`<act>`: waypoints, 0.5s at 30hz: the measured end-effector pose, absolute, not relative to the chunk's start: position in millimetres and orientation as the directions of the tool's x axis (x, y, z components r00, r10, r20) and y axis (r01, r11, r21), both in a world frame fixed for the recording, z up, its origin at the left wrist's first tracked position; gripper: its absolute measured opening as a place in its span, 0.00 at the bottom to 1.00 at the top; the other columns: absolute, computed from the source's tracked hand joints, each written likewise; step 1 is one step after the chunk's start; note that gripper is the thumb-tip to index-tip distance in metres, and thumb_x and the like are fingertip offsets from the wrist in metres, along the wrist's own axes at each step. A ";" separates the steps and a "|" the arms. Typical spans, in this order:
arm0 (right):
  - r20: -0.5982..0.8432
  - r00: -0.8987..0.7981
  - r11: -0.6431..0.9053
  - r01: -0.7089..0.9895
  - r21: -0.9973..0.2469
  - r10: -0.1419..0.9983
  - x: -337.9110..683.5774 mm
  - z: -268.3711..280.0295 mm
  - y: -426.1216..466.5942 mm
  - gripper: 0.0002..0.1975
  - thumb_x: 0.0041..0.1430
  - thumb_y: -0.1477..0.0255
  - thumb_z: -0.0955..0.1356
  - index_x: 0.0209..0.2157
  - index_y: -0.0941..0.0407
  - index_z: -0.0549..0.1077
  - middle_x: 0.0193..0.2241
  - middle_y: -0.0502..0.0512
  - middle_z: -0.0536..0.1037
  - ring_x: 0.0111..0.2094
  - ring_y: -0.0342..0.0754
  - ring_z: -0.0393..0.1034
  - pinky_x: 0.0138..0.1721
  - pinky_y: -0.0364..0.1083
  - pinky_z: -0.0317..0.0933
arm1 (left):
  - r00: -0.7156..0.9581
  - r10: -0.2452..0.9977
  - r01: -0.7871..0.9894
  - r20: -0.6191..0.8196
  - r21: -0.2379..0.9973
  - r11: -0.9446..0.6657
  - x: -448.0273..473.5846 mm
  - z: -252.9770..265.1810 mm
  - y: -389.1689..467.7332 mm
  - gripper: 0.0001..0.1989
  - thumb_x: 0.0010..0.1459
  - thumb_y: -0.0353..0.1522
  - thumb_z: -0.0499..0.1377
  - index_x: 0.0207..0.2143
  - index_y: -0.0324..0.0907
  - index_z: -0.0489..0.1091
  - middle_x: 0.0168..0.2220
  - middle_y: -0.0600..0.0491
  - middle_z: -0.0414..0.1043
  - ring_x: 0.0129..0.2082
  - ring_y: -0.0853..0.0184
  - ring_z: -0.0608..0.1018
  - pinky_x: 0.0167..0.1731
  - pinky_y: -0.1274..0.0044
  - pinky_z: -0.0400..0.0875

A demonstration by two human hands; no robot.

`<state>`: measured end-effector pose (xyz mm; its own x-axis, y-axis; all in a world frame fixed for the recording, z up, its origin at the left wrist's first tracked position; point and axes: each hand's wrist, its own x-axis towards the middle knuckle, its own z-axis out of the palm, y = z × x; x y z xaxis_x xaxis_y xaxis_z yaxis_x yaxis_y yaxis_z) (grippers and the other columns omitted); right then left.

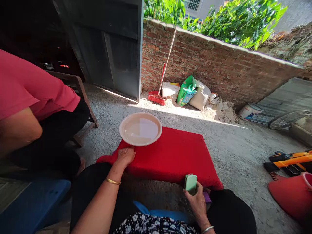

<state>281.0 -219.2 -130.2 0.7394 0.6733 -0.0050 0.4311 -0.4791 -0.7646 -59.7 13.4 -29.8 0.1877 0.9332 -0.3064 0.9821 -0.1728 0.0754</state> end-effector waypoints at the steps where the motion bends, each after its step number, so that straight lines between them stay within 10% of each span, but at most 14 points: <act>1: -0.015 0.710 -0.464 0.443 -0.767 0.704 279.7 -129.6 -220.5 0.35 0.37 0.52 0.72 0.48 0.53 0.66 0.38 0.56 0.79 0.41 0.57 0.75 0.45 0.52 0.67 | 0.189 0.933 0.982 -0.308 0.070 -0.175 -59.9 -31.0 14.0 0.18 0.66 0.33 0.50 0.53 0.38 0.71 0.51 0.39 0.77 0.52 0.54 0.78 0.50 0.66 0.71; 11: -0.119 0.922 -0.553 0.114 -0.826 0.368 356.8 -111.8 -225.9 0.40 0.32 0.46 0.72 0.43 0.59 0.70 0.31 0.57 0.79 0.38 0.63 0.75 0.39 0.56 0.69 | 0.199 0.932 0.980 -0.304 0.076 -0.184 -59.9 -36.4 16.1 0.18 0.66 0.32 0.50 0.53 0.38 0.70 0.50 0.37 0.77 0.51 0.54 0.78 0.49 0.65 0.71; 15: -0.086 0.795 -0.566 0.346 -0.748 0.600 299.5 -118.5 -227.1 0.38 0.37 0.52 0.71 0.50 0.55 0.69 0.39 0.58 0.80 0.43 0.62 0.75 0.46 0.56 0.68 | 0.208 0.933 0.978 -0.294 0.077 -0.194 -60.0 -35.3 14.8 0.18 0.66 0.32 0.49 0.53 0.37 0.70 0.50 0.37 0.76 0.51 0.54 0.78 0.49 0.65 0.71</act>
<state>299.5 -227.1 -118.5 0.7951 0.6003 -0.0861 0.3461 -0.5658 -0.7484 -60.0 14.8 -35.3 0.2081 0.9328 -0.2942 0.9780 -0.1938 0.0773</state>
